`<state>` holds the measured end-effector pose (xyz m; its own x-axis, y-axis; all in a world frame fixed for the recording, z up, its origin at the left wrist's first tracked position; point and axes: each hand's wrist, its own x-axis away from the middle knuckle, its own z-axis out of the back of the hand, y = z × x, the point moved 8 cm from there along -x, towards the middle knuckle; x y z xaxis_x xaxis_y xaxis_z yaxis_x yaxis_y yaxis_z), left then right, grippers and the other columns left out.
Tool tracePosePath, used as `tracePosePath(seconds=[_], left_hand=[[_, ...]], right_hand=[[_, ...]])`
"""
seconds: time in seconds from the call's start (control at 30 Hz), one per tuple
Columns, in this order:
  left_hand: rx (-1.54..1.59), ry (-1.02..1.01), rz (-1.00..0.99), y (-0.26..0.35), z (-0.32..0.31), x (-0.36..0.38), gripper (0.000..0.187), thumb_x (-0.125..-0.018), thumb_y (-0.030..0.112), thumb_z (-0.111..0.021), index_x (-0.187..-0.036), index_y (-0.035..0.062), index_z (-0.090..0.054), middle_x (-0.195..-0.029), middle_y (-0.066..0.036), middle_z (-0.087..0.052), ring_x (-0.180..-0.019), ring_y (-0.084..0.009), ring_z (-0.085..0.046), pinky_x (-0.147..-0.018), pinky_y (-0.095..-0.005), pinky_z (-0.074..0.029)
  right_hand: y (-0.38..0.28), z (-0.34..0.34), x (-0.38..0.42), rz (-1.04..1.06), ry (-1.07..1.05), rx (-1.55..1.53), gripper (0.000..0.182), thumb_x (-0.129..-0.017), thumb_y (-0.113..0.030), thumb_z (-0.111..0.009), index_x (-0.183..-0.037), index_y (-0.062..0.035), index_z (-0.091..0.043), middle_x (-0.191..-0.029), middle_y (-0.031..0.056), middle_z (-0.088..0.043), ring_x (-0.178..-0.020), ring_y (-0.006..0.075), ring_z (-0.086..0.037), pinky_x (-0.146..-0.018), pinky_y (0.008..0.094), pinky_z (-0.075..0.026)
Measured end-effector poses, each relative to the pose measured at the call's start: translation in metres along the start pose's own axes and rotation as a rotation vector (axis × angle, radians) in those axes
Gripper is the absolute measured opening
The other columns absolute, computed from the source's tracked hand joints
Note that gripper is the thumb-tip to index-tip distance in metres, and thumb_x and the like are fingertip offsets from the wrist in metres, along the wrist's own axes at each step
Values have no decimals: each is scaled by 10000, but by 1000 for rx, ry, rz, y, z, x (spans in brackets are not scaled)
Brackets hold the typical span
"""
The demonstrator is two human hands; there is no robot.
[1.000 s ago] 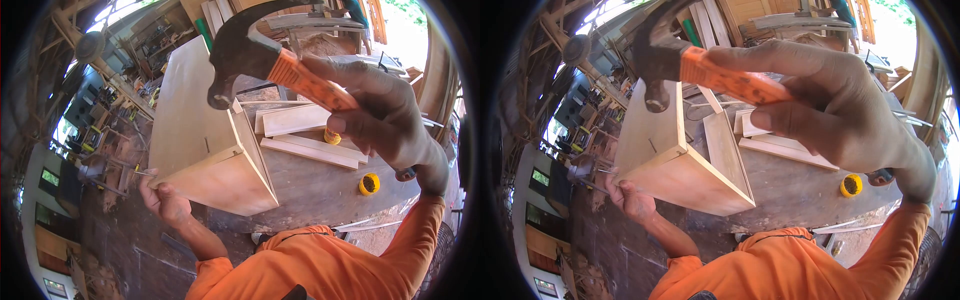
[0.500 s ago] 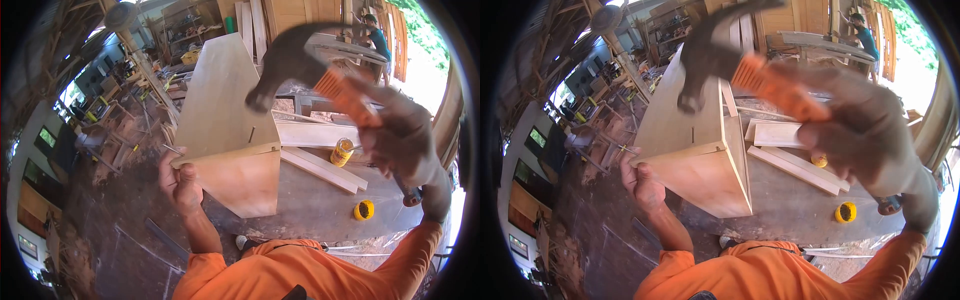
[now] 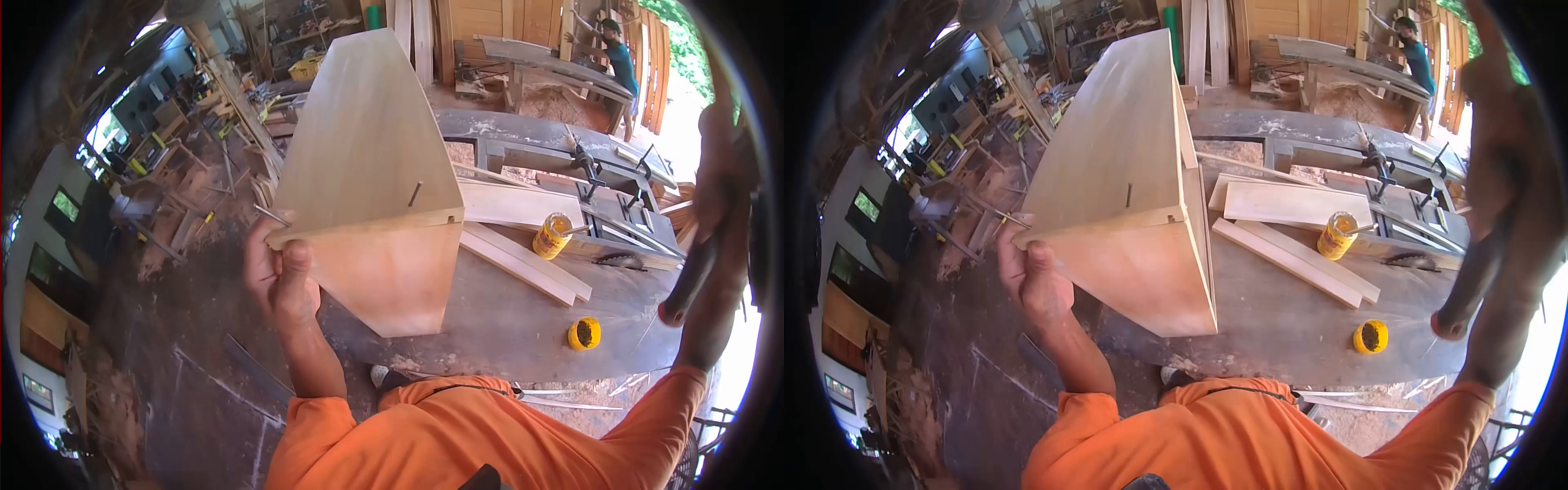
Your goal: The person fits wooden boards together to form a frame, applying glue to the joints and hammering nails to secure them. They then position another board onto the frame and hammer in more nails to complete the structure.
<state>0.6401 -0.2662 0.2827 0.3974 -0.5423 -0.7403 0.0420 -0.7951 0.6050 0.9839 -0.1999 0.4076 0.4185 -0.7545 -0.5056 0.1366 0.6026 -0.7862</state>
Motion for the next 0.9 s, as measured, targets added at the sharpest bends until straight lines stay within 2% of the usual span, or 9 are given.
tracePosePath(seconds=[0.07, 0.23, 0.4, 0.47, 0.63, 0.67, 0.73, 0.83, 0.9], left_hand=[[-53, -42, -32, -1, 0, 0, 469, -890, 220, -664, -1242, -24, -473, -1145, -146, -576, -1056, -232, -556, -948, -375, -430], [-25, -40, -64, 6, 1, -2, 484, -879, 240, -683, -1231, -23, -482, -1140, -139, -571, -1053, -227, -546, -943, -371, -427], [-60, -34, -25, 2, 2, -4, 485, -877, 241, -685, -1221, -34, -484, -1122, -136, -573, -1047, -226, -544, -935, -374, -430], [-63, -29, -24, 2, -1, 0, 490, -876, 243, -687, -1220, -39, -483, -1115, -134, -575, -1047, -224, -543, -934, -372, -431], [-42, -46, -52, 6, -2, -4, 498, -874, 251, -691, -1219, -42, -482, -1116, -141, -576, -1046, -226, -543, -935, -373, -431], [-13, -31, -65, 5, 0, -3, 502, -873, 254, -692, -1219, -43, -481, -1118, -142, -575, -1046, -227, -542, -934, -374, -431], [-58, -16, -47, 3, 1, -3, 505, -875, 257, -689, -1220, -45, -479, -1128, -150, -575, -1054, -235, -543, -937, -384, -433], [-79, -22, -46, 4, 0, -7, 501, -880, 259, -679, -1218, -49, -476, -1138, -159, -573, -1064, -239, -541, -943, -391, -432], [-87, -4, -20, 4, 2, 2, 492, -885, 258, -671, -1216, -49, -476, -1143, -164, -570, -1068, -243, -540, -948, -394, -429]], right_hand=[[0, 1, 0, 2, 20, 17, 538, -860, -1, -496, -1392, -11, -414, -773, 87, -629, -444, 44, -485, -406, 173, -392], [5, -28, 17, -40, -246, -24, 527, -870, -27, -495, -1391, -15, -417, -773, 84, -629, -453, 44, -491, -422, 173, -401], [1, 8, 4, -13, 29, 6, 517, -880, -53, -493, -1389, -18, -419, -772, 80, -629, -462, 45, -497, -438, 173, -411], [1, 7, 3, -19, 41, 15, 513, -884, -64, -493, -1389, -19, -420, -772, 79, -629, -465, 45, -499, -445, 172, -414], [3, -22, 14, -96, -221, -57, 504, -893, -90, -492, -1388, -23, -422, -771, 76, -630, -474, 46, -505, -461, 172, -424], [-2, -13, 10, -107, -145, -69, 502, -895, -96, -491, -1387, -23, -423, -771, 75, -630, -476, 46, -507, -464, 172, -426], [-23, 36, 4, -43, 230, 168, 472, -910, -153, -490, -1358, -8, -451, -797, 87, -644, -511, 53, -538, -501, 175, -433], [-31, 99, -8, 156, 569, 319, 440, -890, -131, -497, -1299, 31, -489, -840, 106, -665, -681, 113, -631, -616, 235, -494], [-28, 45, -22, 97, 113, 280, 457, -873, -62, -505, -1320, 30, -472, -828, 97, -668, -631, 108, -610, -550, 247, -480]])
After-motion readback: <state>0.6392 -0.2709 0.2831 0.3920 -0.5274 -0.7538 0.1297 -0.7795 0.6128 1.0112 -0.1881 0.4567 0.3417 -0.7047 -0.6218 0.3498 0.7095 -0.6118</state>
